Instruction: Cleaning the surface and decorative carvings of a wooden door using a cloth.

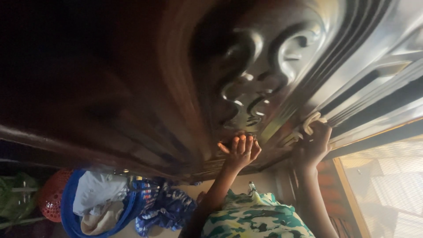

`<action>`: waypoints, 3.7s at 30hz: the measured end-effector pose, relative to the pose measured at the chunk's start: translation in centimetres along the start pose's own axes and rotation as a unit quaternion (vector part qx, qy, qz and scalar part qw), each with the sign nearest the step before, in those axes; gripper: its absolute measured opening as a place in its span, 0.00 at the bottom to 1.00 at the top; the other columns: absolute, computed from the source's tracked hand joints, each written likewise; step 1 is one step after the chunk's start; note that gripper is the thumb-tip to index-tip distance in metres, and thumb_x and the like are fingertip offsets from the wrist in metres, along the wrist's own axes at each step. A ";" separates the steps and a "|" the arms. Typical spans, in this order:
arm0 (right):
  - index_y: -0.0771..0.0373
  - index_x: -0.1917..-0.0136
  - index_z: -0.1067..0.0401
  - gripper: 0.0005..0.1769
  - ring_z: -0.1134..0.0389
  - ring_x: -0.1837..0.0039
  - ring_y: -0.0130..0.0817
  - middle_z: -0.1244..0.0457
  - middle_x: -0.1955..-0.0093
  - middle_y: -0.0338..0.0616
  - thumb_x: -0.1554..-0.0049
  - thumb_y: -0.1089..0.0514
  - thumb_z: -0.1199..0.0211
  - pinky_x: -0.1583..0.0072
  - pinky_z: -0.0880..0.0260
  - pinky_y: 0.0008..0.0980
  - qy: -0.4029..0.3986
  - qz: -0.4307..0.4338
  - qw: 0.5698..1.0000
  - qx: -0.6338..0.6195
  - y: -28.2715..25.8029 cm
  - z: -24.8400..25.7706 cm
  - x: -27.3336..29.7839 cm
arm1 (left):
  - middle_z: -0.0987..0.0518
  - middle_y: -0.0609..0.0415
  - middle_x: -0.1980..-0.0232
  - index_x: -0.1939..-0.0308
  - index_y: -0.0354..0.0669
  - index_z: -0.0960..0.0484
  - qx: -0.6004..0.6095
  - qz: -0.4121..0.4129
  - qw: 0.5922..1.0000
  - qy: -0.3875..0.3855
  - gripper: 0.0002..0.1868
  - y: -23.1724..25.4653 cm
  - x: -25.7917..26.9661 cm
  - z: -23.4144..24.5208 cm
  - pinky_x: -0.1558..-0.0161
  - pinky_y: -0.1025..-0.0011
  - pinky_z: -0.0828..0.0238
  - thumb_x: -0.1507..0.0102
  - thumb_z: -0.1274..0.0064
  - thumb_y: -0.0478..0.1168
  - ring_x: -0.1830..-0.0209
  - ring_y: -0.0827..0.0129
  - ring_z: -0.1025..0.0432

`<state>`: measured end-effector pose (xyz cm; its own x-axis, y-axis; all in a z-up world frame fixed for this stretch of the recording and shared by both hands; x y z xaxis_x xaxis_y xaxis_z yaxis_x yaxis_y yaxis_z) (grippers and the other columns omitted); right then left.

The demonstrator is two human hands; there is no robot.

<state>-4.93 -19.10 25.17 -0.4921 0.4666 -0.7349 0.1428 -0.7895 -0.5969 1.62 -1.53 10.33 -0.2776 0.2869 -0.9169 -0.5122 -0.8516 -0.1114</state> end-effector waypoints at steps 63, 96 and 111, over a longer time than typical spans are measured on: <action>0.65 0.43 0.33 0.20 0.30 0.61 0.28 0.31 0.50 0.45 0.47 0.79 0.47 0.65 0.31 0.27 -0.026 -0.104 0.987 -0.117 0.0 2.5 -1.2 | 0.42 0.52 0.26 0.30 0.42 0.39 0.040 0.046 0.993 -0.103 0.32 0.3 0.0 0.7 0.24 0.22 0.85 0.27 0.50 0.59 0.16 0.63 0.49; 0.70 0.38 0.37 0.17 0.30 0.53 0.32 0.30 0.49 0.50 0.41 0.74 0.46 0.54 0.31 0.28 -0.075 -0.040 0.964 -0.252 -9.7 -5.0 4.8 | 0.31 0.53 0.26 0.39 0.54 0.29 0.174 0.021 0.973 -0.154 0.19 -0.6 7.5 -2.7 0.23 0.27 0.75 0.29 0.46 0.54 0.22 0.61 0.36; 0.67 0.43 0.33 0.14 0.28 0.60 0.45 0.32 0.59 0.51 0.42 0.72 0.38 0.56 0.28 0.39 -0.121 0.129 0.974 -0.139 -17.2 -6.6 5.4 | 0.33 0.37 0.28 0.24 0.34 0.42 0.273 0.061 0.887 -0.367 0.37 -2.3 2.5 0.7 0.38 0.45 0.39 0.28 0.58 0.57 0.29 0.55 0.36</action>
<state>-4.37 -0.37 29.34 -0.5915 0.1323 -0.7954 0.4997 -0.7141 -0.4903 1.57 1.48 8.57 -0.7103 0.5863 -0.3896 -0.7033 -0.6140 0.3582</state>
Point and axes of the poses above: each hand's wrist, its own x-axis away from the middle knuckle, its own z-axis out of the back of the hand, y = z × x, the point moved 5 cm from there along -x, towards the middle knuckle
